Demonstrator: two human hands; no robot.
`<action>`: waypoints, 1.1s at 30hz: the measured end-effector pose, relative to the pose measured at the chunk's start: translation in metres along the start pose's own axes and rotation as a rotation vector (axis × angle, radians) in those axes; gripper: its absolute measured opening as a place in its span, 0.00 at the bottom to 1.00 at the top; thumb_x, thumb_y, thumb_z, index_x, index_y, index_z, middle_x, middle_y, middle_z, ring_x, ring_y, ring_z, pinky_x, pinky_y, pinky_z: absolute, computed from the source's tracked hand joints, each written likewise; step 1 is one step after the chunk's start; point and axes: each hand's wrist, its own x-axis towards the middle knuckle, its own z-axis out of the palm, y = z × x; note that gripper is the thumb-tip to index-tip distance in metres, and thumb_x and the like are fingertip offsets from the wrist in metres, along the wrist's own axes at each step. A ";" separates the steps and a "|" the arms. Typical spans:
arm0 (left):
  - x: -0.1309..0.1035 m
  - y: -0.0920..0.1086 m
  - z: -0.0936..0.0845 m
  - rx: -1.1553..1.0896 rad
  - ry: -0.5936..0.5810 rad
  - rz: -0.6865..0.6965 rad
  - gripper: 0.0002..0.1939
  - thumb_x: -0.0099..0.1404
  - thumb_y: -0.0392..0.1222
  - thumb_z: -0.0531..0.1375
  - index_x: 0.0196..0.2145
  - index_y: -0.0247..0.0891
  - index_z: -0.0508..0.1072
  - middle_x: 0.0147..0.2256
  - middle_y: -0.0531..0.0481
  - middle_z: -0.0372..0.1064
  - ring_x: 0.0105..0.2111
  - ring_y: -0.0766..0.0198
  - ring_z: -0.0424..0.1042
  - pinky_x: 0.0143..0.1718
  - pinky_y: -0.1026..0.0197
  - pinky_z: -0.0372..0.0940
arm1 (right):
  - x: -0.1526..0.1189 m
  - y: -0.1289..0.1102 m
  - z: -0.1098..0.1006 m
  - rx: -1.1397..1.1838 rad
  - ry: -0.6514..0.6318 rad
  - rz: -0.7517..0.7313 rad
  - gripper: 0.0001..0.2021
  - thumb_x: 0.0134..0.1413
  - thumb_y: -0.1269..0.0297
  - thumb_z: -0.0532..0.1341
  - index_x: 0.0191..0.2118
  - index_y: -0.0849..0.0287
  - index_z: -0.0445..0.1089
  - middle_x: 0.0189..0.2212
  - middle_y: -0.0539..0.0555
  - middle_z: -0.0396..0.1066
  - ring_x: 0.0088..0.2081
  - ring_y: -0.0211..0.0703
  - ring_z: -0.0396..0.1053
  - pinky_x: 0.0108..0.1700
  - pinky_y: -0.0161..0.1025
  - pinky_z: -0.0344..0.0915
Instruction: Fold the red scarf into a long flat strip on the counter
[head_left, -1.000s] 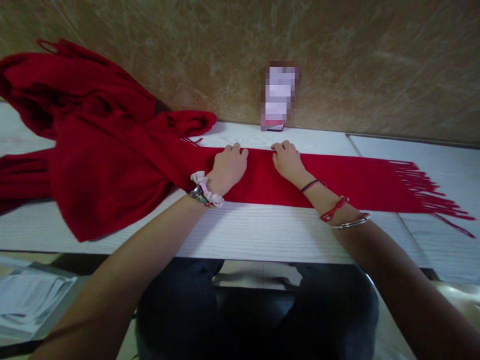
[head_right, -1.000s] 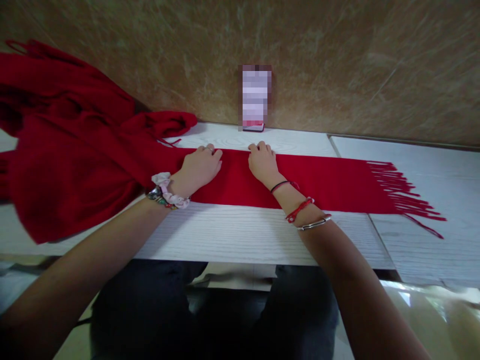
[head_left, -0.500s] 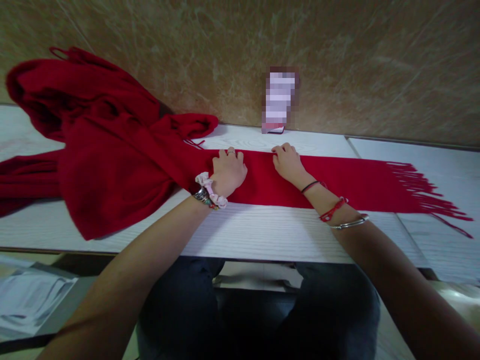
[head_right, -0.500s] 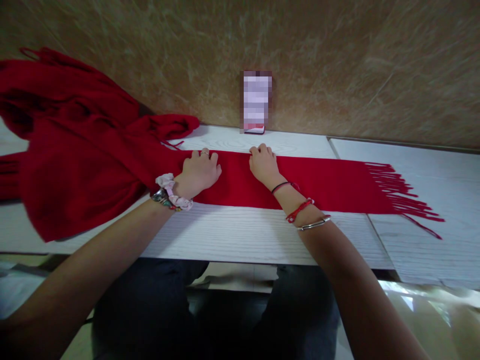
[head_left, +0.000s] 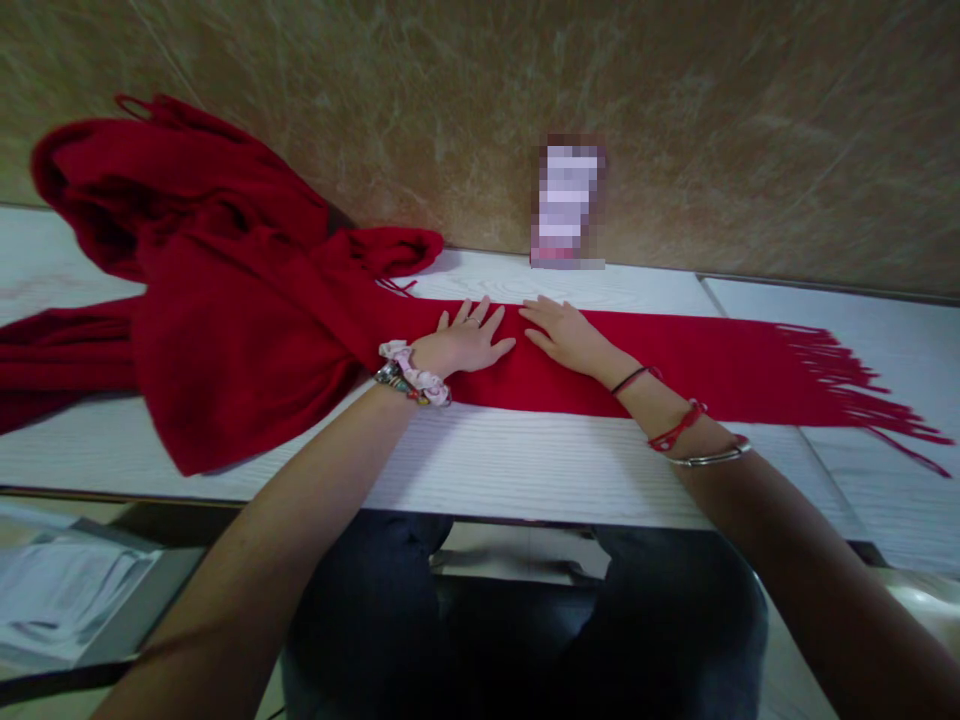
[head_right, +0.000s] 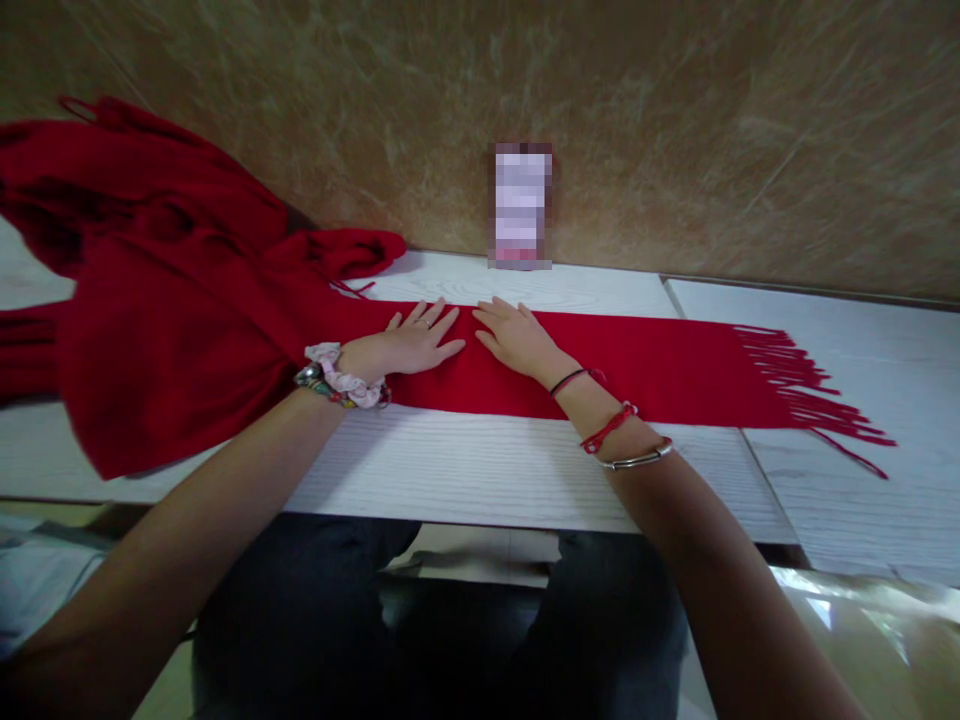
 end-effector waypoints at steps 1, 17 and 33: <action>-0.001 -0.003 -0.002 0.007 -0.021 0.004 0.36 0.67 0.60 0.38 0.66 0.39 0.36 0.67 0.47 0.27 0.66 0.51 0.29 0.63 0.44 0.36 | -0.002 0.001 0.000 -0.011 -0.030 -0.005 0.24 0.62 0.62 0.46 0.61 0.64 0.57 0.62 0.62 0.54 0.63 0.52 0.50 0.60 0.56 0.49; -0.006 0.009 0.012 0.045 0.278 0.248 0.30 0.69 0.47 0.42 0.64 0.29 0.47 0.66 0.41 0.34 0.65 0.54 0.36 0.63 0.50 0.40 | -0.014 0.002 -0.005 -0.086 -0.090 0.054 0.26 0.64 0.60 0.42 0.64 0.63 0.51 0.65 0.58 0.48 0.65 0.51 0.45 0.61 0.58 0.47; 0.000 0.003 0.015 0.042 0.144 0.138 0.37 0.67 0.62 0.37 0.66 0.38 0.39 0.67 0.43 0.30 0.65 0.45 0.33 0.62 0.43 0.38 | -0.114 0.117 -0.028 -0.257 -0.078 0.397 0.27 0.64 0.58 0.38 0.64 0.60 0.50 0.64 0.57 0.50 0.64 0.50 0.48 0.60 0.56 0.52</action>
